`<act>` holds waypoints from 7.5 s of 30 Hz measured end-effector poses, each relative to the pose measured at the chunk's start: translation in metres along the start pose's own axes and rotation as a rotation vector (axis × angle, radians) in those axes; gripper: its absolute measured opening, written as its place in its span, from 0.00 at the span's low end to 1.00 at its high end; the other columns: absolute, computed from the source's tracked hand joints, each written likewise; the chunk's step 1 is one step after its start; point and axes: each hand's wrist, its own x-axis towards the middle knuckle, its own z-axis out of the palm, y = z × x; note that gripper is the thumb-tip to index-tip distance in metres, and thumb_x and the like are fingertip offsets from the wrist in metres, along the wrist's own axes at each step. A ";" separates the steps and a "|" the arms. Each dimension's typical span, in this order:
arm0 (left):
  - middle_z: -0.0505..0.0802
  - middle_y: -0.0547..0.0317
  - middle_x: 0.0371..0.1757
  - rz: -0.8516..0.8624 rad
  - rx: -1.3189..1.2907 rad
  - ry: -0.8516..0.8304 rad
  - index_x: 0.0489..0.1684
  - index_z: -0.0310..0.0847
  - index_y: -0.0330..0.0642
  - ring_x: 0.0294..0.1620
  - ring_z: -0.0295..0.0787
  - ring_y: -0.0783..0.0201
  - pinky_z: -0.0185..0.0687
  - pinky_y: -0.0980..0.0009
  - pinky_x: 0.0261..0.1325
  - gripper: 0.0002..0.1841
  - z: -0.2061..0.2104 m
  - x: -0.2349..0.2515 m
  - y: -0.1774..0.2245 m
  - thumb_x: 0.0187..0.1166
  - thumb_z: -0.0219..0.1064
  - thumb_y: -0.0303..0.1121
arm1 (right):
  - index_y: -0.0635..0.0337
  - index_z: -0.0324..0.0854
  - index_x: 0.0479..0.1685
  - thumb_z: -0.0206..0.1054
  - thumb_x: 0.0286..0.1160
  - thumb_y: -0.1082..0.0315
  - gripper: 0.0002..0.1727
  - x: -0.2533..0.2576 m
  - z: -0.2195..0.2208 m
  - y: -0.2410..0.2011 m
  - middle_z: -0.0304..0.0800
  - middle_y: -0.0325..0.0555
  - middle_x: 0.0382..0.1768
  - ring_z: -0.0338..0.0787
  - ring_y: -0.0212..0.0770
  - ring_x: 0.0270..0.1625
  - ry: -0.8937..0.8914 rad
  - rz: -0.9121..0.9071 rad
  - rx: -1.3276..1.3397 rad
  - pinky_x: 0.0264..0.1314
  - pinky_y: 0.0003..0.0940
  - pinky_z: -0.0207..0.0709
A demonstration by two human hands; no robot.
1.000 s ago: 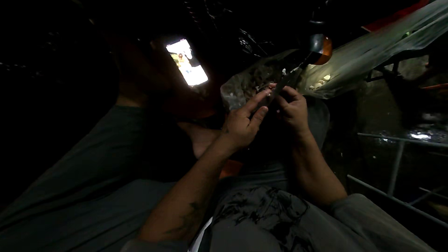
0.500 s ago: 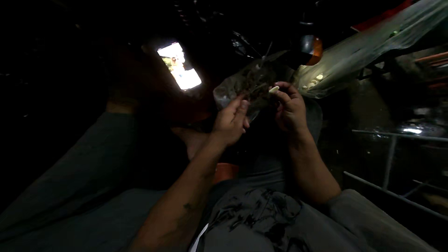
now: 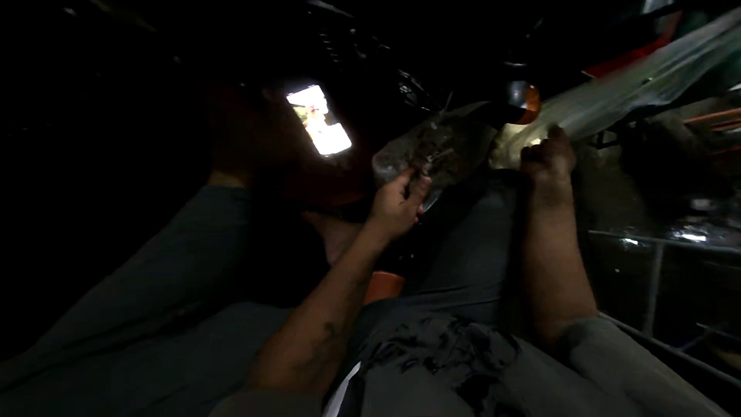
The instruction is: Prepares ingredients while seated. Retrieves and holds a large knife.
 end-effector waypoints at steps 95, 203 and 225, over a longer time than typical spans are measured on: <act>0.95 0.58 0.44 0.378 -0.170 0.441 0.78 0.70 0.33 0.33 0.92 0.68 0.92 0.71 0.33 0.31 0.014 0.021 -0.011 0.72 0.74 0.22 | 0.65 0.88 0.54 0.69 0.81 0.71 0.10 -0.120 0.032 0.071 0.94 0.43 0.46 0.92 0.30 0.47 -0.892 -0.485 -0.581 0.55 0.28 0.89; 0.81 0.60 0.25 0.130 -0.589 -0.238 0.81 0.66 0.49 0.17 0.77 0.69 0.79 0.77 0.20 0.19 0.001 0.010 -0.005 0.95 0.49 0.38 | 0.68 0.85 0.49 0.69 0.77 0.79 0.07 -0.110 0.031 0.074 0.92 0.45 0.40 0.91 0.35 0.37 -0.813 -0.321 -0.132 0.43 0.33 0.91; 0.84 0.60 0.26 0.138 -0.520 -0.163 0.80 0.71 0.46 0.18 0.79 0.70 0.80 0.76 0.22 0.19 -0.006 0.005 -0.005 0.95 0.52 0.37 | 0.67 0.87 0.55 0.65 0.83 0.72 0.10 -0.106 0.035 0.063 0.93 0.43 0.39 0.90 0.33 0.35 -0.883 -0.032 -0.277 0.41 0.32 0.90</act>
